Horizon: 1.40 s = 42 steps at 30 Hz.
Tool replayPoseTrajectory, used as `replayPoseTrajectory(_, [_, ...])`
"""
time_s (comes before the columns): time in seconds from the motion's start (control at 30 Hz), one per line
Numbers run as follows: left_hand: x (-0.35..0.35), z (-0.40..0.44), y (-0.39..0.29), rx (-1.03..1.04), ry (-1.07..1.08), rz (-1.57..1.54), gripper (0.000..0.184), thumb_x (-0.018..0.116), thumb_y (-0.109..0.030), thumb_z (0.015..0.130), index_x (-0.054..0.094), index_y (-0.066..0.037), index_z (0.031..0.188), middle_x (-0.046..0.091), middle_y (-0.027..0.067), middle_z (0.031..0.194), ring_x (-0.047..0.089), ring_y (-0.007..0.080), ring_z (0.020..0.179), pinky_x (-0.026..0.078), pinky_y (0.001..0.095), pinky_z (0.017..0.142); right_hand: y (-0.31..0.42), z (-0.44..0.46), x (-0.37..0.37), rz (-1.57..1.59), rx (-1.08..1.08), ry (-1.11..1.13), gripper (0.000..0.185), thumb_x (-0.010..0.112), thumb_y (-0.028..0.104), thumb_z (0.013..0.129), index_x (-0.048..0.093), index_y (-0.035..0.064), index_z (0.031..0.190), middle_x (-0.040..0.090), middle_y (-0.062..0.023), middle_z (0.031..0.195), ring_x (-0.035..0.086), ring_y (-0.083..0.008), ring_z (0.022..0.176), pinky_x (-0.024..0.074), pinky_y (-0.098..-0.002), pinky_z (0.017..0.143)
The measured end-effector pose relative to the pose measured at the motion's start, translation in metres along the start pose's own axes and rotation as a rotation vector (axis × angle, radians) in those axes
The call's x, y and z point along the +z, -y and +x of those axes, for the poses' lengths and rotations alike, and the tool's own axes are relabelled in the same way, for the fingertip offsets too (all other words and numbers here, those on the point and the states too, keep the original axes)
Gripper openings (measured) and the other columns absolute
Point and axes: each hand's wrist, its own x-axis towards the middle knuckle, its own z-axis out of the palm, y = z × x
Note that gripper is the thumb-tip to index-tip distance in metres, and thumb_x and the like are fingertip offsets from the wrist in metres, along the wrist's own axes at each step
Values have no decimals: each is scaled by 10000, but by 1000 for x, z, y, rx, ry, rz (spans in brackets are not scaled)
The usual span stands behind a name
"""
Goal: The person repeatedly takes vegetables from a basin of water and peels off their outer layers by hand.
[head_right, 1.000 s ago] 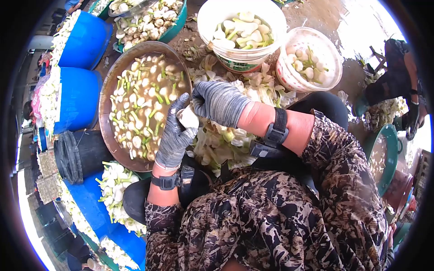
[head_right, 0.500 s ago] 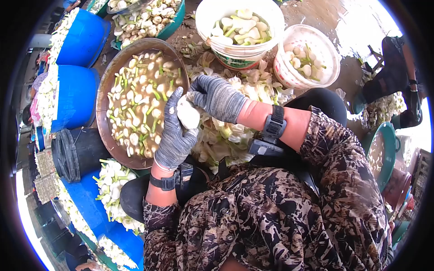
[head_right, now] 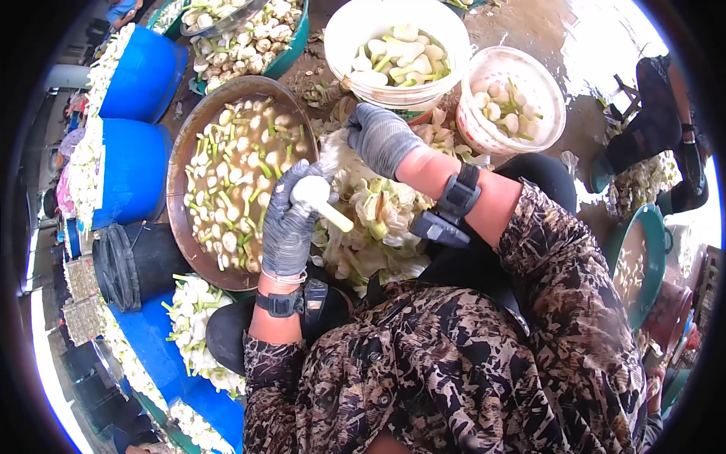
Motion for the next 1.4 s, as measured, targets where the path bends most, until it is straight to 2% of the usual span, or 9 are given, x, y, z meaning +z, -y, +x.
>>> replayPoseTrajectory(0.13, [-9,18,21,-276,-376,-816,349,641,-144,887,570,-26,1207,597,160,1217,598,297,1097,538,411,923,6,-13,-2,-593,124,359,211,515,110,874,656,2,986,687,-221,966,670,-377,927,536,-449,813])
replayPoseTrajectory(0.23, [26,67,3,304,-99,777,421,693,-143,853,556,-24,1232,590,148,1209,622,305,1050,551,352,909,-8,-30,28,-618,8,631,216,523,124,875,669,28,1002,690,-214,984,671,-372,921,531,-445,824])
replayPoseTrajectory(0.37, [93,104,14,713,-225,433,624,713,-177,859,408,-53,1389,584,113,1171,657,268,900,585,342,831,-67,-38,74,-346,-568,368,227,556,170,863,667,53,1022,663,-205,1088,645,-363,988,513,-434,853])
replayPoseTrajectory(0.47, [44,108,19,33,-145,-73,609,672,-227,904,357,-28,1386,574,86,1079,641,171,758,564,278,601,19,-35,26,-695,-67,818,253,602,235,843,663,61,1015,666,-179,1050,644,-365,965,513,-443,835])
replayPoseTrajectory(0.63, [-110,86,99,-697,-707,9,468,609,-278,908,408,-103,1292,594,111,879,585,198,551,476,319,406,-2,-40,30,-696,-50,841,317,632,290,841,639,60,1060,651,-168,1047,636,-358,977,495,-462,845])
replayPoseTrajectory(0.83, [-176,57,191,-1212,-484,361,503,590,-426,905,619,11,1153,680,174,853,661,301,669,547,444,622,9,-40,37,-690,-166,765,302,648,293,819,643,59,1009,646,-173,1000,636,-357,923,492,-465,810])
replayPoseTrajectory(1.0, [-215,44,359,-699,189,853,448,497,-350,959,560,-32,1268,647,208,1150,641,355,1043,530,428,875,14,-37,36,-663,-227,682,270,646,289,808,659,57,944,653,-168,949,641,-352,880,498,-459,789])
replayPoseTrajectory(1.13, [-157,41,176,-656,-282,-380,402,539,-100,951,456,-91,1344,574,150,1230,589,316,1131,596,447,829,27,-24,32,-666,-215,656,245,622,289,820,691,55,803,673,-166,865,654,-348,831,515,-453,760])
replayPoseTrajectory(1.4, [-79,33,58,-280,-132,-238,480,604,-112,923,424,-58,1364,516,146,1288,550,299,1172,567,448,902,26,-10,28,-144,-307,52,166,607,213,867,658,73,942,667,-164,860,645,-365,820,517,-455,738])
